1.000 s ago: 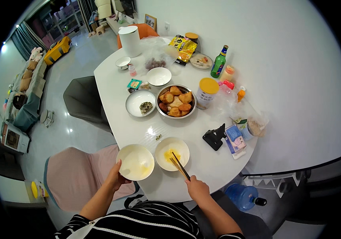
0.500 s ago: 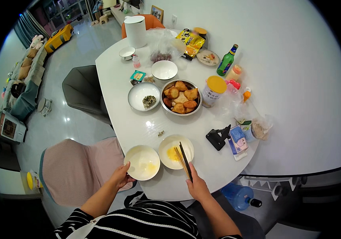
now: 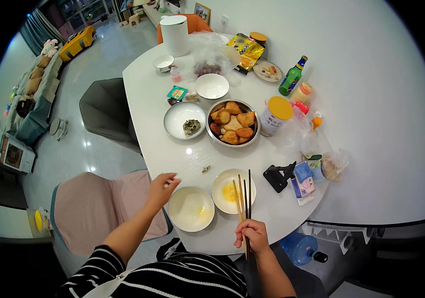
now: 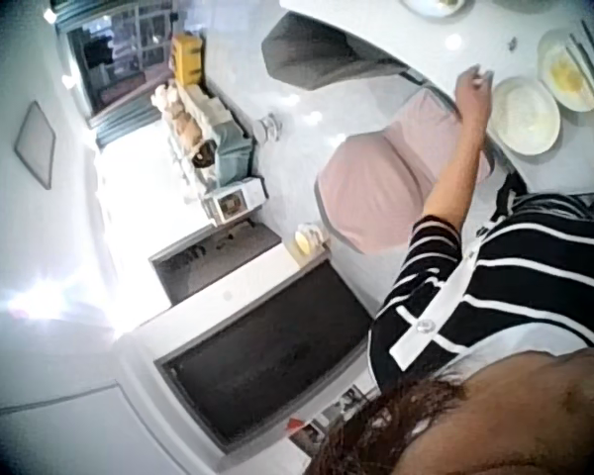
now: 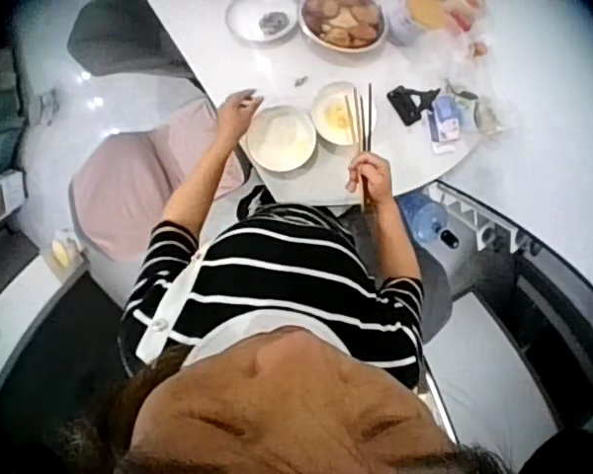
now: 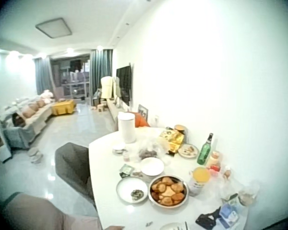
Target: The person uses chopsticks to scrape food from a bowl into a trash bin, carries the bowl to a sink, and washes the bowl with a sponge.
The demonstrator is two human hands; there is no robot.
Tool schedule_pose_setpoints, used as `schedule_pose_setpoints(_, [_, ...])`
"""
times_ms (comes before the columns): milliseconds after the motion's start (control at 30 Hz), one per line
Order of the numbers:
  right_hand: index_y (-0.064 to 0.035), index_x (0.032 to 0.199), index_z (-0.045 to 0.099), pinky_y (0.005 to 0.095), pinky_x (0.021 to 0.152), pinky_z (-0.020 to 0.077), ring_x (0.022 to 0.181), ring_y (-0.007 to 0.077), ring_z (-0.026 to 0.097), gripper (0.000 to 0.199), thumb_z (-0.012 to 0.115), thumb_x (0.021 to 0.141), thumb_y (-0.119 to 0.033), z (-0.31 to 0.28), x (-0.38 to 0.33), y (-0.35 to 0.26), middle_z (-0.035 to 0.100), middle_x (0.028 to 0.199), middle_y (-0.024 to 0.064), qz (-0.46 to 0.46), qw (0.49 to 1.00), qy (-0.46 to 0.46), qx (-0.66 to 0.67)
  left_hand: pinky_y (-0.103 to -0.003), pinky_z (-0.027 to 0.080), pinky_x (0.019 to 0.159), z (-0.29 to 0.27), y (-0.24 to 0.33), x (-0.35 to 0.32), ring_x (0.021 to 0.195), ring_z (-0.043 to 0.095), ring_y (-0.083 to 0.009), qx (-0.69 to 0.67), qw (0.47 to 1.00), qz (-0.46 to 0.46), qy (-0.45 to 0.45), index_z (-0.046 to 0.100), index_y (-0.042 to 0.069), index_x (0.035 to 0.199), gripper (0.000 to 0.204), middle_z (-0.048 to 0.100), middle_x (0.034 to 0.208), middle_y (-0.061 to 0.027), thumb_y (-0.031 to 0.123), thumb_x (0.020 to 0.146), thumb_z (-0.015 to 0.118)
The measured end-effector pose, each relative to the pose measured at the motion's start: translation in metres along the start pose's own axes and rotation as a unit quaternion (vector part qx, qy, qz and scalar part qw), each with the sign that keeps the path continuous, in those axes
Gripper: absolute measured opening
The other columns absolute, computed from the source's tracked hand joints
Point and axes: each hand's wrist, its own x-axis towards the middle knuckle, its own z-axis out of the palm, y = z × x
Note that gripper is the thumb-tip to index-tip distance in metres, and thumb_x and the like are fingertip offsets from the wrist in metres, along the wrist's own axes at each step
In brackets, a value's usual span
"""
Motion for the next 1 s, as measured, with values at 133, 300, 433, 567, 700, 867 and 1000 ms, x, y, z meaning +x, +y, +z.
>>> schedule_pose_setpoints(133, [0.0088,0.078,0.057,0.0333,0.053,0.0525,0.050,0.0241,0.059,0.018,0.042,0.078,-0.002,0.004,-0.008,-0.007,0.058,0.066,0.0192,-0.033,0.997,-0.050,0.046,-0.038,0.049,0.071,0.052,0.013,0.054,0.080,0.061,-0.0277,0.191,0.958,0.072,-0.200,0.066,0.007,0.096,0.029,0.063,0.089,-0.0126,0.028,0.076,0.068])
schedule_pose_setpoints(300, [0.0120,0.090,0.054,0.0378,0.070,0.0529,0.070,0.0328,0.065,0.029,0.045,0.081,-0.014,0.019,-0.011,-0.019,0.060,0.091,0.0319,-0.030,0.981,-0.102,0.162,-0.039,0.050,0.071,0.095,0.009,0.090,0.084,0.062,-0.0279,0.332,0.913,0.080,-0.221,0.064,0.007,0.087,0.023,0.064,0.089,-0.0121,0.023,0.071,0.067])
schedule_pose_setpoints(433, [0.0065,0.107,0.047,0.0468,0.080,0.0503,0.088,0.0408,0.063,0.034,0.053,0.082,-0.015,0.022,-0.010,-0.018,0.053,0.107,0.0369,-0.024,0.965,-0.145,0.217,-0.037,0.051,0.070,0.085,0.028,0.102,0.078,0.063,-0.0270,0.230,0.938,0.053,-0.253,0.065,0.006,0.087,0.023,0.065,0.085,-0.0119,0.022,0.070,0.065])
schedule_pose_setpoints(567, [-0.0010,0.092,0.046,0.0441,0.079,0.0511,0.093,0.0383,0.062,0.012,0.053,0.086,-0.008,0.029,-0.005,-0.015,0.051,0.112,0.0355,-0.094,0.990,-0.090,0.048,-0.033,0.051,0.064,0.077,0.060,0.073,0.069,0.064,-0.0243,0.057,0.962,0.109,-0.245,0.065,0.006,0.092,0.023,0.066,0.082,-0.0112,0.018,0.072,0.063])
schedule_pose_setpoints(700, [-0.0010,0.085,0.043,0.0346,0.062,0.0541,0.077,0.0274,0.066,0.015,0.055,0.089,-0.010,0.020,0.007,-0.003,0.062,0.088,0.0257,-0.055,0.984,0.033,0.167,-0.034,0.051,0.065,0.080,0.078,0.030,0.071,0.064,-0.0240,0.046,0.931,0.193,-0.305,0.066,0.006,0.093,0.023,0.065,0.081,-0.0116,0.018,0.074,0.064])
schedule_pose_setpoints(867, [0.0002,0.090,0.050,0.0218,0.043,0.0421,0.043,0.0097,0.051,0.028,0.044,0.094,-0.027,0.027,-0.002,-0.014,0.061,0.063,0.0109,-0.128,0.956,0.188,-0.184,-0.035,0.050,0.069,0.078,0.080,0.014,0.073,0.063,-0.0259,0.078,0.924,0.169,-0.335,0.066,0.005,0.096,0.024,0.065,0.085,-0.0130,0.018,0.076,0.065])
schedule_pose_setpoints(1000, [-0.0026,0.110,0.051,0.0186,0.040,0.0314,0.041,0.0069,0.040,0.043,0.037,0.095,-0.040,0.020,-0.009,-0.024,0.051,0.058,0.0040,-0.127,0.936,0.204,-0.256,-0.034,0.050,0.069,0.068,0.066,0.018,0.074,0.064,-0.0258,0.032,0.946,0.136,-0.294,0.066,0.005,0.095,0.022,0.066,0.085,-0.0126,0.017,0.077,0.065])
